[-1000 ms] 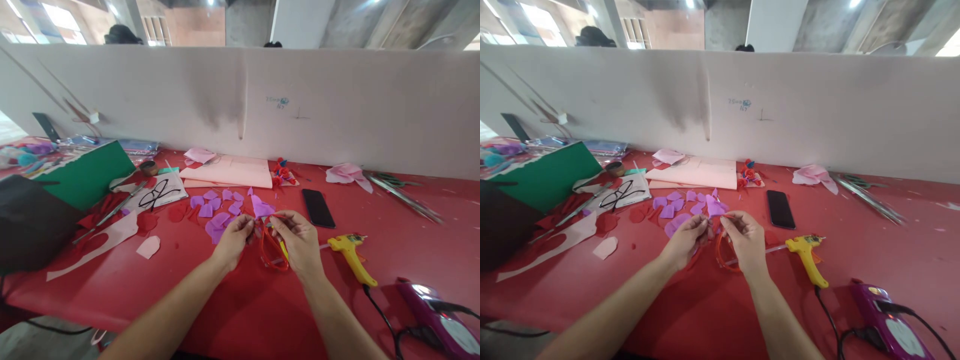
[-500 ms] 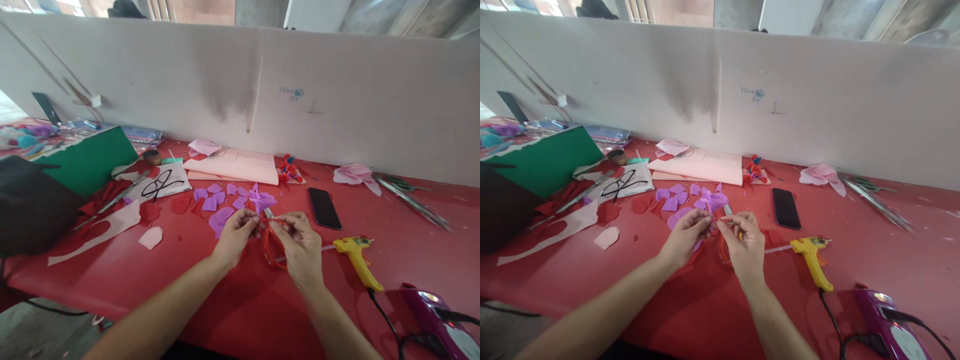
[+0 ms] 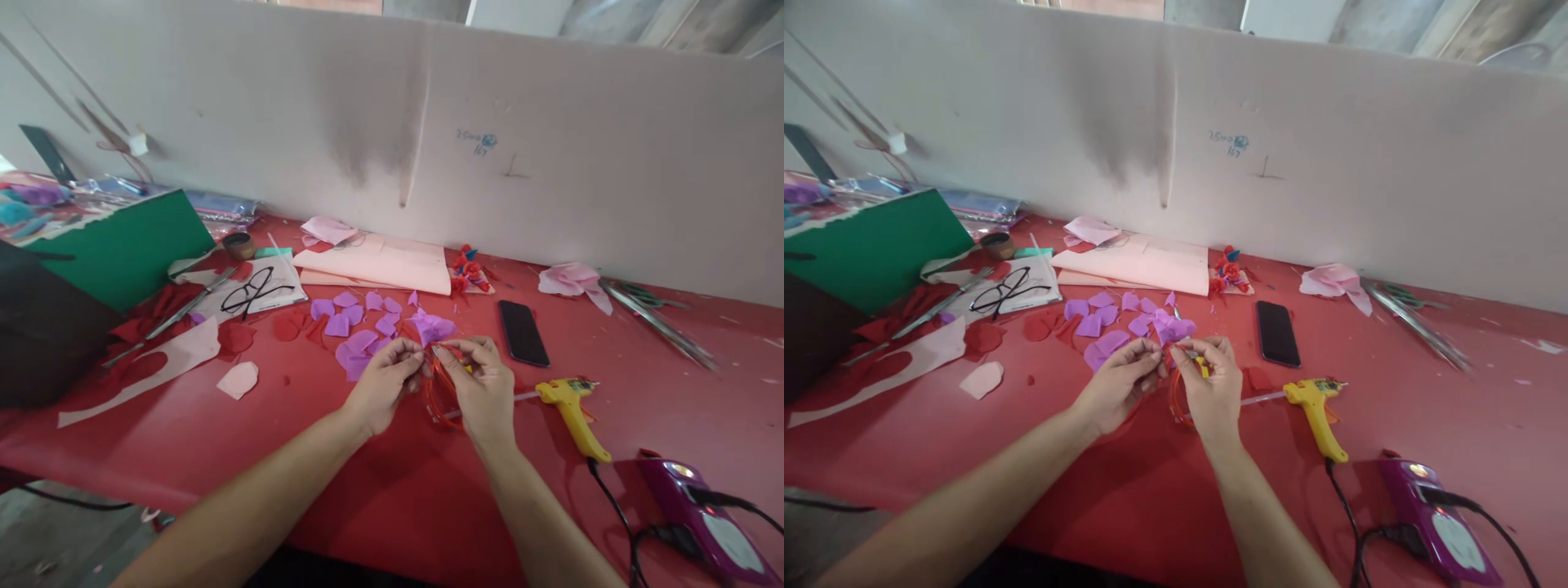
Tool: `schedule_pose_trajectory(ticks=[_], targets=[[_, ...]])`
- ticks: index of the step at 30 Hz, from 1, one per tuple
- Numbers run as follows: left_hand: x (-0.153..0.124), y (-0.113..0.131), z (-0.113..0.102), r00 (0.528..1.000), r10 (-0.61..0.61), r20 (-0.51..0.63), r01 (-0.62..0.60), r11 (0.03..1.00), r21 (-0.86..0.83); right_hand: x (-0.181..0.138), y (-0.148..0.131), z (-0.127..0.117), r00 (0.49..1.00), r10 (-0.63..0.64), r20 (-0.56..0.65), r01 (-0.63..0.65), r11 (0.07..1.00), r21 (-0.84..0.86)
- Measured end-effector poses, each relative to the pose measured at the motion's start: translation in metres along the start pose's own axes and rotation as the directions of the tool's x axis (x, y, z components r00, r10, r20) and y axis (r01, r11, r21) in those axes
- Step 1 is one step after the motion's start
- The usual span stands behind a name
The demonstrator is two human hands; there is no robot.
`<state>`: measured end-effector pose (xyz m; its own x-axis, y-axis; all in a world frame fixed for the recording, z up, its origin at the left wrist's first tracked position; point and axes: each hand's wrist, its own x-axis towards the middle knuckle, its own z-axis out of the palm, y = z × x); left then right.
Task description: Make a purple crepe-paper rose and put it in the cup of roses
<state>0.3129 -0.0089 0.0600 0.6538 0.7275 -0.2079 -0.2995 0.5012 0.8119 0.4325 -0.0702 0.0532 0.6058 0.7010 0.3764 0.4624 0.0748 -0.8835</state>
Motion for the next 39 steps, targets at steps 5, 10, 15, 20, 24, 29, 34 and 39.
schedule_pose_trajectory(ticks=[5, 10, 15, 20, 24, 29, 34, 39], targets=[[0.000, -0.001, -0.001, 1.000, -0.001, 0.015, 0.001, 1.000, -0.010, 0.001, -0.002, 0.000, 1.000, -0.013, -0.010, 0.013, 0.999, -0.036], [0.000, 0.000, 0.000, 1.000, -0.006, -0.004, 0.006, 1.000, 0.015, 0.001, -0.004, -0.001, 1.000, -0.013, -0.021, 0.012, 0.999, -0.049], [0.000, -0.001, 0.001, 0.999, 0.018, -0.046, -0.016, 0.999, 0.043, -0.001, -0.006, -0.001, 0.999, -0.032, -0.014, 0.031, 0.998, -0.049], [0.001, -0.003, -0.001, 0.997, 0.026, -0.072, -0.021, 0.997, 0.070, -0.001, -0.008, -0.001, 0.998, -0.054, -0.017, 0.054, 0.998, -0.032], [0.002, -0.002, -0.001, 0.996, 0.033, -0.089, -0.026, 0.997, 0.076, -0.001, -0.009, -0.002, 0.997, -0.071, -0.011, 0.071, 0.997, -0.039], [0.001, -0.001, -0.001, 0.998, 0.012, -0.064, -0.008, 0.998, 0.064, -0.001, -0.009, -0.003, 0.994, -0.104, -0.018, 0.102, 0.993, -0.060], [0.003, 0.000, -0.006, 0.999, 0.032, 0.010, -0.033, 0.999, 0.024, -0.001, -0.013, -0.005, 0.976, -0.201, -0.078, 0.199, 0.979, -0.032], [0.008, -0.003, -0.013, 0.993, 0.111, 0.037, -0.107, 0.989, -0.099, -0.005, -0.020, -0.008, 0.935, -0.327, -0.134, 0.335, 0.941, 0.041]])
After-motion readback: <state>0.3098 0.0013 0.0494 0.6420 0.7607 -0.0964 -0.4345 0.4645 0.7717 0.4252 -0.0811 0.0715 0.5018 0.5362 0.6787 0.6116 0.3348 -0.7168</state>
